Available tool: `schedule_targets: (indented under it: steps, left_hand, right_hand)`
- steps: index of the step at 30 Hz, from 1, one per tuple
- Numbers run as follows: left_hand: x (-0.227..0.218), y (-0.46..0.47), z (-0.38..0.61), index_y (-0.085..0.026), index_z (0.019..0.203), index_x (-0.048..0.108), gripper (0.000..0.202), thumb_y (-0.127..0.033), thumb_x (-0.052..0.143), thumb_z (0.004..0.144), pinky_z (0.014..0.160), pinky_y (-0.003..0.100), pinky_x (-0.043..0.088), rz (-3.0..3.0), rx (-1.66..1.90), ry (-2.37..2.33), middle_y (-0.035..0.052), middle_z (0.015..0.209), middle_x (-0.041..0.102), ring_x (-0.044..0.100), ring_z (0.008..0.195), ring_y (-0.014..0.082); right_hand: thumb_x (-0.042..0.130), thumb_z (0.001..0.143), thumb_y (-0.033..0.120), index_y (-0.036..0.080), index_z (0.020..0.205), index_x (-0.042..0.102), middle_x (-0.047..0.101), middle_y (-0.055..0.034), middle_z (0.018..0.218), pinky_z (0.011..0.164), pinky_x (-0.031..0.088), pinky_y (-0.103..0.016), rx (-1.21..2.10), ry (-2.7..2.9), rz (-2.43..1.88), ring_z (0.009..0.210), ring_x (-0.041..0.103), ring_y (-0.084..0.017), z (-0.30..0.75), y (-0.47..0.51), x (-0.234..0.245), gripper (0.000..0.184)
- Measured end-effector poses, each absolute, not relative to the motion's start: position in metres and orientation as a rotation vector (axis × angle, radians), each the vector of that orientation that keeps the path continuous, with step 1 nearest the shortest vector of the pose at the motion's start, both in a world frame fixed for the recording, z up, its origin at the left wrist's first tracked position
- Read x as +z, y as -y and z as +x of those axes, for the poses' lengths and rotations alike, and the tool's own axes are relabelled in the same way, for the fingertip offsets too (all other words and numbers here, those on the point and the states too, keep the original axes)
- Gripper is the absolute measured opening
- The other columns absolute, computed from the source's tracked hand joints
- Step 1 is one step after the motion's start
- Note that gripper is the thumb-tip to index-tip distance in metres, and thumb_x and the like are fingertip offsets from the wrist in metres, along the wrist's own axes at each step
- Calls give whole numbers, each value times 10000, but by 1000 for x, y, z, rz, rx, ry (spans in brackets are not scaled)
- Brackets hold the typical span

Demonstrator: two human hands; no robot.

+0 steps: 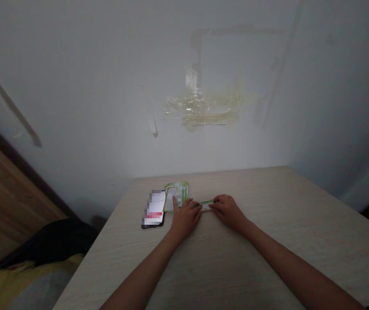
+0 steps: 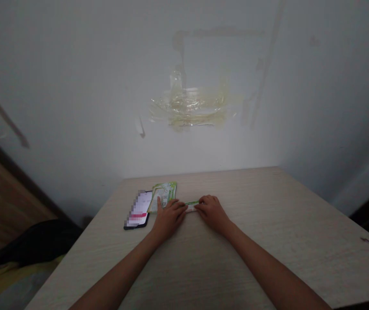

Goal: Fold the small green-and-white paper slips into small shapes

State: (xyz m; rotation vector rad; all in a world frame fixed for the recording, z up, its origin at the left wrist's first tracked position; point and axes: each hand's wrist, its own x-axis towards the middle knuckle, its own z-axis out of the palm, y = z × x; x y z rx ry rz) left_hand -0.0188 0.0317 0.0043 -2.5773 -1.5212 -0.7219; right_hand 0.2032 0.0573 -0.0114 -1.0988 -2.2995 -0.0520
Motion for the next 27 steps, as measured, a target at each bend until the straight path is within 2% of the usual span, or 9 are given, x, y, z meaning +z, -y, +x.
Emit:
schedule_targets:
  steps: [11,16,19,23,27]
  left_hand:
    - [6,-30,-18,-341,1133,618,262,-376,426,959,1073,685,-151,-2673,-749,1472,-11,1132,693,435,1298,239]
    - [3,-32,-20,-369,1131,629,257,-381,449,949,1060,690,-167,-2698,-748,1455,-27,1162,682,437,1296,247]
    - [2,-33,-21,-370,1122,645,262,-381,449,948,1066,689,-155,-2698,-763,1432,-24,1144,687,454,1272,248]
    - [3,-32,-20,-367,1099,664,244,-367,484,935,1083,679,-133,-2708,-790,1400,-23,1094,700,479,1233,243]
    - [5,-31,-20,-372,1099,674,245,-349,501,927,1108,660,-85,-2740,-805,1354,-16,1053,713,496,1200,237]
  right_hand:
    - [560,884,183,254,1026,706,611,-79,1018,874,398,-390,-77,2238,-1297,989,528,-227,206,-60,-12,216]
    - [522,909,213,200,1061,688,635,-97,1038,903,416,-388,-98,2244,-1298,983,546,-225,205,-61,-13,226]
    - [493,928,234,203,1147,642,650,-98,1081,994,372,-441,-113,2263,-1287,1024,555,-229,203,-59,-11,267]
    - [484,937,253,245,1155,627,609,-108,1230,1091,223,-566,-65,2340,-1244,1152,536,-245,203,-56,-8,260]
    - [446,954,241,227,1120,630,545,-133,1332,1093,217,-587,52,2370,-1212,1256,481,-244,204,-57,-11,249]
